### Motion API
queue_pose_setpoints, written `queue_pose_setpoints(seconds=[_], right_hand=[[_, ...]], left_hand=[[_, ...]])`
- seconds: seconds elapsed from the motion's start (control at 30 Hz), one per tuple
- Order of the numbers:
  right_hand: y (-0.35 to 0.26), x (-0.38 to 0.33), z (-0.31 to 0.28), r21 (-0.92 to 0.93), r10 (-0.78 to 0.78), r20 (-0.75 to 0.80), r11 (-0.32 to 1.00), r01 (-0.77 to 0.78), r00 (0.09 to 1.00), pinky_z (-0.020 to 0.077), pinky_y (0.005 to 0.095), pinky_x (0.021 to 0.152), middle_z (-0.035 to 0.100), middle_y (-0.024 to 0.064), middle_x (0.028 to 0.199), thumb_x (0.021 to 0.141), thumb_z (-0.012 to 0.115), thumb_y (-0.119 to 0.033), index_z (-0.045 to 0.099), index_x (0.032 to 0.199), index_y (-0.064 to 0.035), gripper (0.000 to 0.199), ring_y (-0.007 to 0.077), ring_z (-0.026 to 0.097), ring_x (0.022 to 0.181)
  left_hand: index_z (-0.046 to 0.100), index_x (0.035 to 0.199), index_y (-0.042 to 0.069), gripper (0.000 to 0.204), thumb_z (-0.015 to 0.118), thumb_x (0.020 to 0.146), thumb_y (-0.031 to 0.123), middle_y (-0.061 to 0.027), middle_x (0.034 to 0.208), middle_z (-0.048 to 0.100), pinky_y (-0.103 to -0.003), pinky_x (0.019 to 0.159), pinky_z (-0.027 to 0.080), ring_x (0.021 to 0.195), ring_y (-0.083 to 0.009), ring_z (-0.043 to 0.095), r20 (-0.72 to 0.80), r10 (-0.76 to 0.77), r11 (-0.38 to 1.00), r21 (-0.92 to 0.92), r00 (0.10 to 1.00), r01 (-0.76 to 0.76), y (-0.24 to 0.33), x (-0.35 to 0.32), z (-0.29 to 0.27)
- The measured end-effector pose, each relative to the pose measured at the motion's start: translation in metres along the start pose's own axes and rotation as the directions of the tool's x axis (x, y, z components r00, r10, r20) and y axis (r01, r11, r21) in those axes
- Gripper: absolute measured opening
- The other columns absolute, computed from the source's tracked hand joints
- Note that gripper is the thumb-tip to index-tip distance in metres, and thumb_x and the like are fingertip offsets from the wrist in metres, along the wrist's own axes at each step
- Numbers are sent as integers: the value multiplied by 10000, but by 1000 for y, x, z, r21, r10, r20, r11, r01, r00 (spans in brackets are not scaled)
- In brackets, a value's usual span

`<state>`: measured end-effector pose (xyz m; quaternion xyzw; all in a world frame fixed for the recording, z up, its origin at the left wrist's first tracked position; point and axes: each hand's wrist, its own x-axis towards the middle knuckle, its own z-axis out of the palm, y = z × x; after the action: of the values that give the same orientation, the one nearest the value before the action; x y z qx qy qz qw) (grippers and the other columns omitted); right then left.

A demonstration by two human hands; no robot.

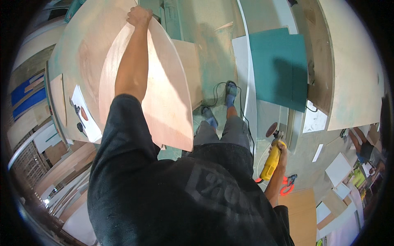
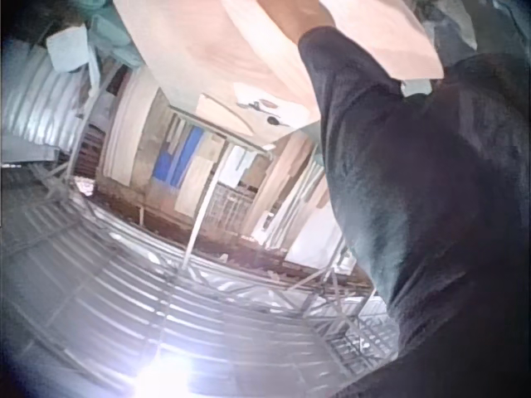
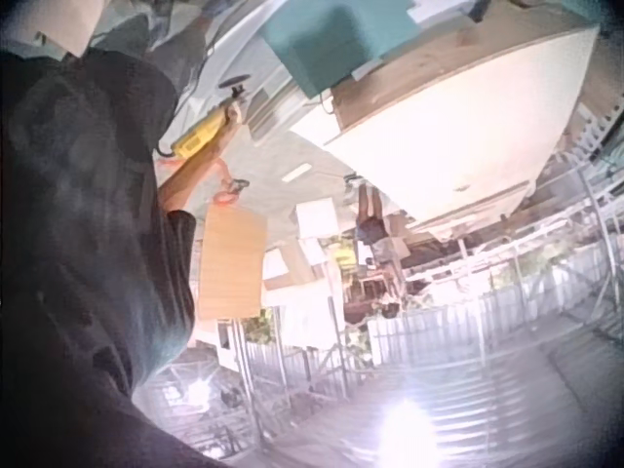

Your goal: The person sands the edge of a curved wood panel using a power sander while holding the panel steady with their other hand.

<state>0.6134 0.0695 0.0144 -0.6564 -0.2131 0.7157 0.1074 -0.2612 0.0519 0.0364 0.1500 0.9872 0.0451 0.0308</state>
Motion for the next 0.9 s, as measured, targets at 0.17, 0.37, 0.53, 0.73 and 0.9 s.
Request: queue_pose_setpoints(seconds=[0.17,0.37,0.53,0.73,0.9], right_hand=[[-8,6,13,-2,37,12,999,-37,999,626,354,620,691,141,910,939,675,-340,578,1274,-37,463,239,715,713],[-16,-2,40,17,-114,119,993,113,986,648,348,628,661,128,979,893,739,-275,539,1330,-24,541,235,724,727],[-6,-16,47,-79,-245,159,962,260,956,643,351,648,684,134,948,905,713,-307,566,1302,-24,508,241,722,723],[27,-31,35,-77,-238,152,965,251,959,642,369,621,698,167,894,902,723,-362,582,1271,2,537,267,729,695],[43,-60,41,-54,-116,116,991,122,987,633,359,600,684,152,847,950,737,-459,579,1203,-17,533,254,711,663]], left_hand=[[478,1527,-6,784,730,886,369,-244,1655,389,-603,1204,346,1538,-424,348,-130,227,963,-121,965,-242,-12,-105,17],[313,1668,28,920,749,899,281,-223,1753,249,-635,1279,229,1616,-435,228,26,362,923,-148,932,-354,-15,-287,7],[259,1665,-43,917,725,908,179,-257,1757,202,-645,1285,199,1619,-463,199,80,515,847,-198,853,-493,-50,-422,-7],[262,1672,-22,926,727,900,193,-202,1771,208,-638,1302,170,1636,-429,176,154,556,813,-304,817,-496,-107,-536,-19],[255,1682,1,1023,780,837,238,-174,1781,198,-641,1309,143,1646,-399,157,220,583,799,-328,782,-503,-146,-580,-28]])
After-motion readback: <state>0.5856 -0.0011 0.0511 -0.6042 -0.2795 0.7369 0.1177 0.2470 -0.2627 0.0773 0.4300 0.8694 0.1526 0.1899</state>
